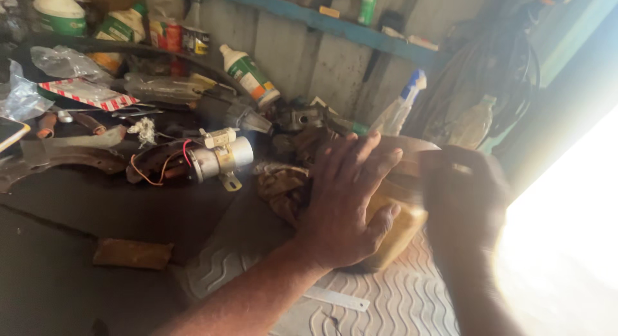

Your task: The person sands the interior rim of a brown circular object using a piece of sandpaper while the object is resting on a plastic jar.

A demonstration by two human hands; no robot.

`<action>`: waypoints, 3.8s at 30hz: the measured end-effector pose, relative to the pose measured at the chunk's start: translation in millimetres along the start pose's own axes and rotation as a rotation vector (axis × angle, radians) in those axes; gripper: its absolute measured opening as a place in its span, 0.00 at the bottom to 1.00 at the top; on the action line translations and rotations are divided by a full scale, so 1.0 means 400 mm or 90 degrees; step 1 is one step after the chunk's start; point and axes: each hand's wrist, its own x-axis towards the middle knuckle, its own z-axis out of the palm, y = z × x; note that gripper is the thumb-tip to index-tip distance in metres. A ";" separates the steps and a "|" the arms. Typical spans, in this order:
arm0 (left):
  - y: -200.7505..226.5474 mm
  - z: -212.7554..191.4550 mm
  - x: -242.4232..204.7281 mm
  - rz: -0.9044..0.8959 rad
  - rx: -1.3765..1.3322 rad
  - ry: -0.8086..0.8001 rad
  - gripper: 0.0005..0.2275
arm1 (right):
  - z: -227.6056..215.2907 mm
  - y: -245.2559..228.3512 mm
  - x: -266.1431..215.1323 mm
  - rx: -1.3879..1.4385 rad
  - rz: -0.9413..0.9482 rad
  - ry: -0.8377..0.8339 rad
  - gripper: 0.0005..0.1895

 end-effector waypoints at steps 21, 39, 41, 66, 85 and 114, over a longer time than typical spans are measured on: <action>-0.088 0.025 -0.006 -0.142 -0.180 0.067 0.28 | -0.007 0.005 -0.022 0.034 0.023 0.029 0.15; -0.095 0.050 -0.005 -0.137 -0.166 0.164 0.21 | 0.047 -0.015 -0.017 -0.155 -0.080 0.052 0.10; -0.096 0.055 0.006 -0.138 -0.144 0.161 0.21 | 0.076 -0.013 -0.041 -0.277 -0.248 0.057 0.10; -0.093 0.065 0.002 -0.160 -0.186 0.127 0.21 | 0.073 -0.033 -0.031 -0.382 -0.230 0.012 0.11; -0.091 0.067 0.006 -0.146 -0.196 0.124 0.21 | 0.095 -0.079 -0.036 -0.402 -0.117 -0.024 0.10; -0.084 0.052 0.008 -0.166 -0.176 0.115 0.20 | 0.084 -0.042 -0.048 -0.424 -0.236 0.011 0.13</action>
